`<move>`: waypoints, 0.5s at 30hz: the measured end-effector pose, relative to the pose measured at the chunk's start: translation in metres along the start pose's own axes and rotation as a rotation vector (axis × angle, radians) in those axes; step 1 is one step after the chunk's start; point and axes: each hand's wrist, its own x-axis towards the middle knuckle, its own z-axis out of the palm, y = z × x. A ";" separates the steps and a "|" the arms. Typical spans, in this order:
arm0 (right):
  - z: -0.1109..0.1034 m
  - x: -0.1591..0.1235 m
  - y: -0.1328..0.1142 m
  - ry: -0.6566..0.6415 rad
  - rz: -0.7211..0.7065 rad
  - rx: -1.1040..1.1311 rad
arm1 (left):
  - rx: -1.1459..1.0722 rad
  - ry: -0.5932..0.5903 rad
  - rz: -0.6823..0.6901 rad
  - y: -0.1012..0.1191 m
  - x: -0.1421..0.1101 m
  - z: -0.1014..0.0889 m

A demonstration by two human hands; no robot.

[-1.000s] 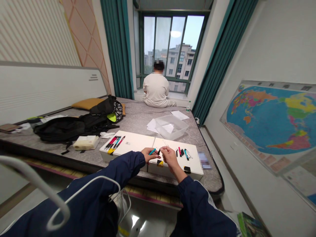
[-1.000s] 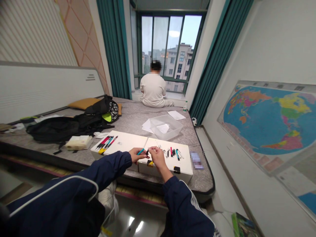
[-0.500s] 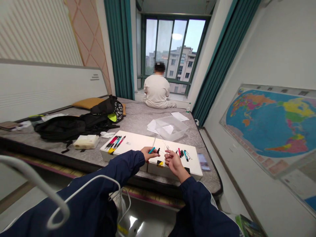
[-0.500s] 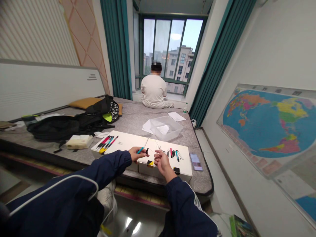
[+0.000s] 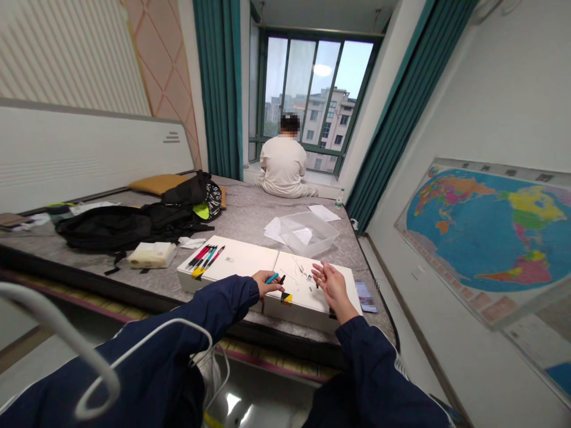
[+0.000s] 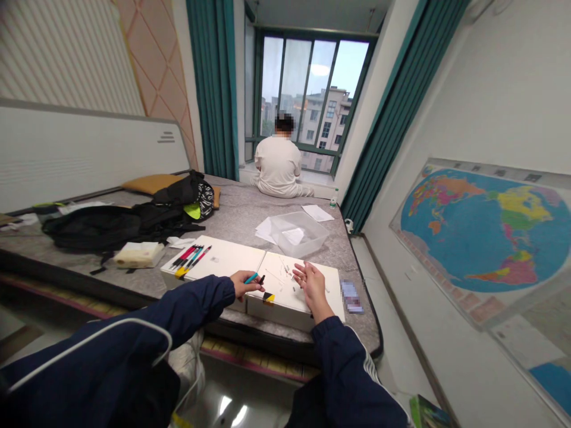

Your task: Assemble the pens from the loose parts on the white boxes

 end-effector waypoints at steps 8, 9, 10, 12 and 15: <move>-0.014 -0.004 -0.007 -0.048 0.050 -0.286 | 0.022 0.036 0.016 -0.001 0.005 0.003; -0.016 -0.004 -0.006 -0.049 0.076 -0.281 | 0.033 0.046 0.019 0.000 0.006 0.002; -0.017 -0.002 -0.006 -0.044 0.107 -0.255 | 0.045 0.055 0.021 0.001 0.006 0.002; -0.018 0.003 -0.006 -0.031 0.189 -0.149 | 0.061 0.076 0.017 0.002 0.008 0.002; -0.019 0.013 -0.007 -0.009 0.296 0.026 | 0.067 0.123 0.010 0.003 0.012 0.004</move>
